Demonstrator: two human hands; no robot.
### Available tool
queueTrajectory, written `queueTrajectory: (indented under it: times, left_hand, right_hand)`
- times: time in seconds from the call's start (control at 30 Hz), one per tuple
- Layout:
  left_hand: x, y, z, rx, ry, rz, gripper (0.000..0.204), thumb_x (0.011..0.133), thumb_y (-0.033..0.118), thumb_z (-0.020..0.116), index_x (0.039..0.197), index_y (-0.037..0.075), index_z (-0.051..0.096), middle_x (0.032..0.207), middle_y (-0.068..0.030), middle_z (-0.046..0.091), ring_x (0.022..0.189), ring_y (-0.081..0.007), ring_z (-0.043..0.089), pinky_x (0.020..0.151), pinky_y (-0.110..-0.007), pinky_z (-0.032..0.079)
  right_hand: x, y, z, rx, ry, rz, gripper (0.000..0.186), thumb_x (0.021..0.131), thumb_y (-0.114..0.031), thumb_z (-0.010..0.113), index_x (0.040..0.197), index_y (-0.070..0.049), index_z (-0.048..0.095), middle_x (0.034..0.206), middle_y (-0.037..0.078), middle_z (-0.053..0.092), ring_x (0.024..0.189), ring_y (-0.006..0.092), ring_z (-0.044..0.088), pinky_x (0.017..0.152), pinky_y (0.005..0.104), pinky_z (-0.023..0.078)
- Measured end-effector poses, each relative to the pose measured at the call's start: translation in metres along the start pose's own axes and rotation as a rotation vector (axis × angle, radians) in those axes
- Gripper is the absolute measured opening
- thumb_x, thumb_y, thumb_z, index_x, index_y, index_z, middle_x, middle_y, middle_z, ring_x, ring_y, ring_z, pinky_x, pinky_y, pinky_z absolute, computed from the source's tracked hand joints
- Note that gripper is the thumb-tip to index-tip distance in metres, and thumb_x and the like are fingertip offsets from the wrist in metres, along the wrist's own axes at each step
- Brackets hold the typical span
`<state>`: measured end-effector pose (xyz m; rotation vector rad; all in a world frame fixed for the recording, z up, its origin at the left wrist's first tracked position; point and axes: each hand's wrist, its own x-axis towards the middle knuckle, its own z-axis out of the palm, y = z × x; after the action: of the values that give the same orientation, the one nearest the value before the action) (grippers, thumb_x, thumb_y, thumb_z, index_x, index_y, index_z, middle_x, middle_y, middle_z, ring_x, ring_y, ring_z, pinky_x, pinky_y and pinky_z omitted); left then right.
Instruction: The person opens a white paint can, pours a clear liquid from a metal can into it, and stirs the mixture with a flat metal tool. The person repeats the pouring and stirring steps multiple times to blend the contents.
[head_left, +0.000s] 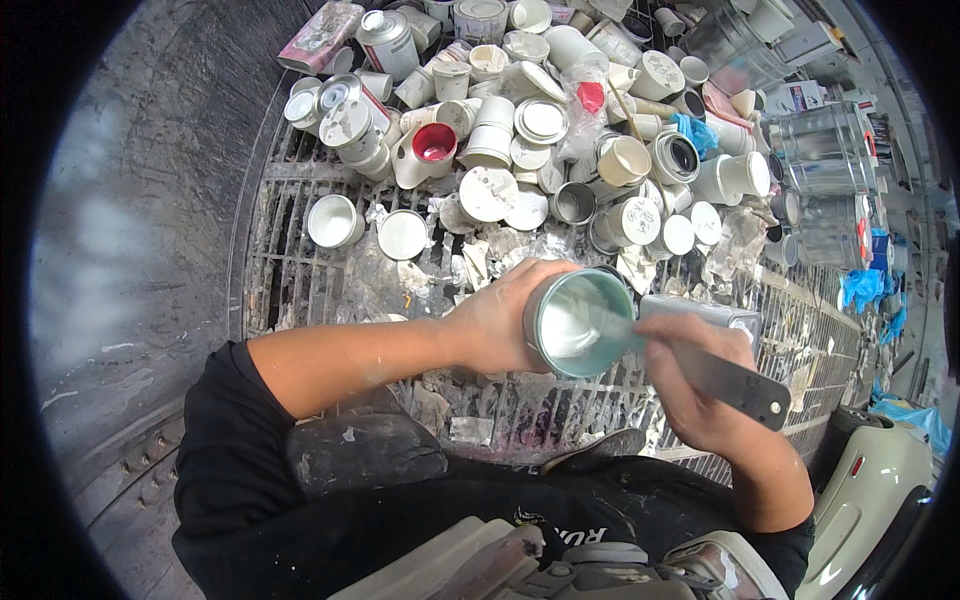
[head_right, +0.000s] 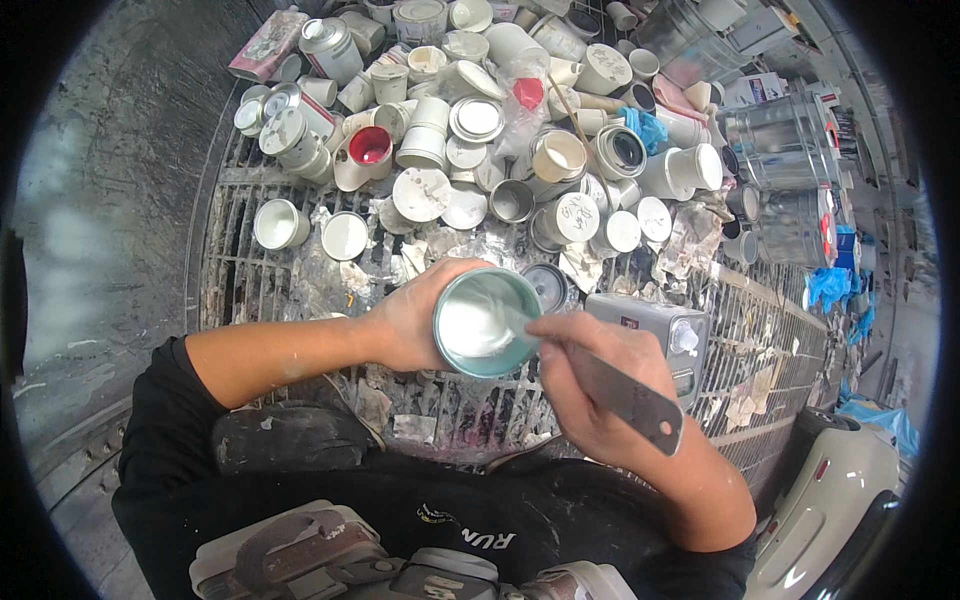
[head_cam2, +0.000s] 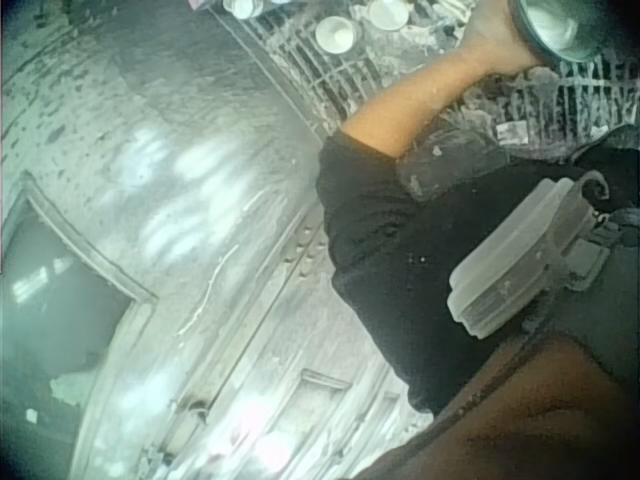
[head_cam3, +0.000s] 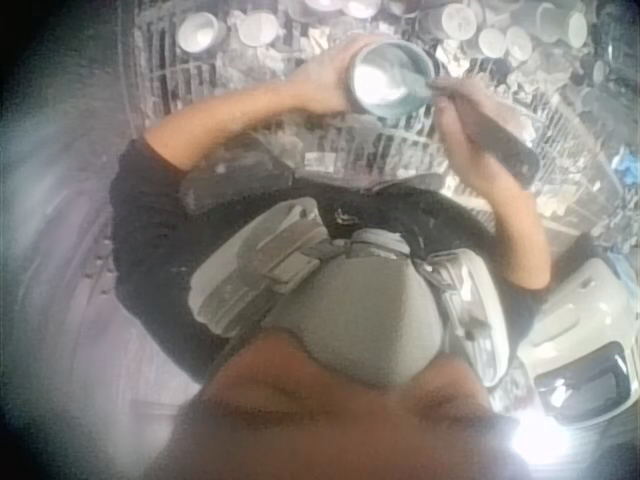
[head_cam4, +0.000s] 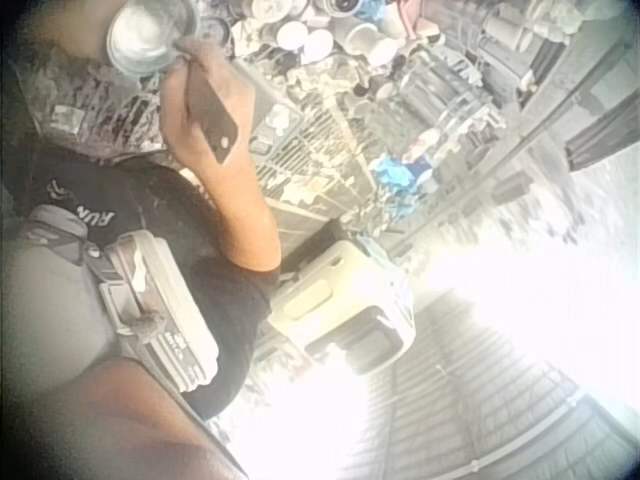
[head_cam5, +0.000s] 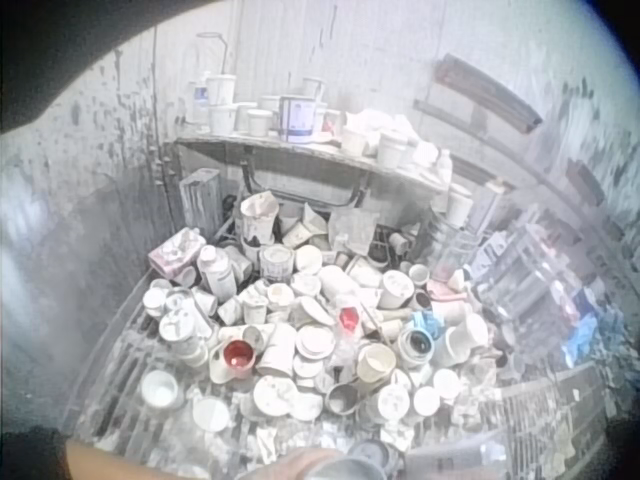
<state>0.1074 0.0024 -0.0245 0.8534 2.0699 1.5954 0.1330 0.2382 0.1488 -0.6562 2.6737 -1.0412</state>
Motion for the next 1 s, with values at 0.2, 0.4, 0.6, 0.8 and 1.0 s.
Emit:
queueTrajectory:
  times: [0.2, 0.4, 0.6, 0.8, 1.0]
  left_hand:
    - [0.0002, -0.0007, 0.0006, 0.0, 0.019, -0.002, 0.116, 0.067, 0.032, 0.1, 0.159, 0.011, 0.032, 0.149, -0.0166, 0.048, 0.143, -0.035, 0.049, 0.123, -0.044, 0.041]
    - [-0.0007, -0.0011, 0.0004, 0.0, 0.023, -0.012, 0.116, 0.066, 0.032, 0.1, 0.159, 0.011, 0.033, 0.15, -0.0168, 0.049, 0.143, -0.0349, 0.049, 0.123, -0.044, 0.041]
    - [-0.001, -0.0041, -0.0005, -0.002, 0.029, 0.002, 0.117, 0.066, 0.03, 0.1, 0.159, 0.01, 0.033, 0.15, -0.0172, 0.049, 0.142, -0.0353, 0.05, 0.123, -0.044, 0.042]
    - [-0.0015, -0.0068, -0.0007, 0.001, 0.025, 0.049, 0.116, 0.066, 0.028, 0.1, 0.159, 0.009, 0.033, 0.149, -0.0175, 0.049, 0.141, -0.0351, 0.05, 0.122, -0.045, 0.042]
    - [-0.0019, -0.0041, -0.0013, -0.025, 0.013, 0.027, 0.115, 0.066, 0.027, 0.1, 0.159, 0.009, 0.034, 0.149, -0.0171, 0.049, 0.141, -0.0345, 0.05, 0.122, -0.044, 0.041]
  right_hand:
    - [-0.0003, 0.0018, 0.0028, 0.124, 0.06, 0.183, 0.018, 0.1, -0.006, 0.068, 0.118, -0.001, 0.07, 0.068, 0.01, 0.067, 0.058, 0.0216, 0.067, 0.057, 0.0344, 0.051]
    - [-0.0017, 0.006, 0.0053, 0.187, -0.001, 0.098, 0.018, 0.1, -0.005, 0.067, 0.117, 0.0, 0.069, 0.068, 0.01, 0.067, 0.059, 0.0233, 0.068, 0.059, 0.0357, 0.052]
    - [-0.0021, 0.006, 0.0044, 0.05, -0.029, 0.047, 0.017, 0.101, -0.005, 0.066, 0.117, 0.001, 0.069, 0.071, 0.011, 0.069, 0.061, 0.0215, 0.069, 0.059, 0.0349, 0.053]
    - [0.0006, 0.0078, 0.0082, 0.135, 0.069, 0.048, 0.018, 0.1, -0.002, 0.066, 0.118, 0.001, 0.067, 0.072, 0.012, 0.068, 0.06, 0.027, 0.07, 0.059, 0.0352, 0.052]
    - [-0.0023, 0.0082, 0.0091, 0.257, -0.001, 0.07, 0.019, 0.098, -0.001, 0.068, 0.117, 0.001, 0.069, 0.072, 0.012, 0.068, 0.062, 0.0247, 0.069, 0.058, 0.0364, 0.051]
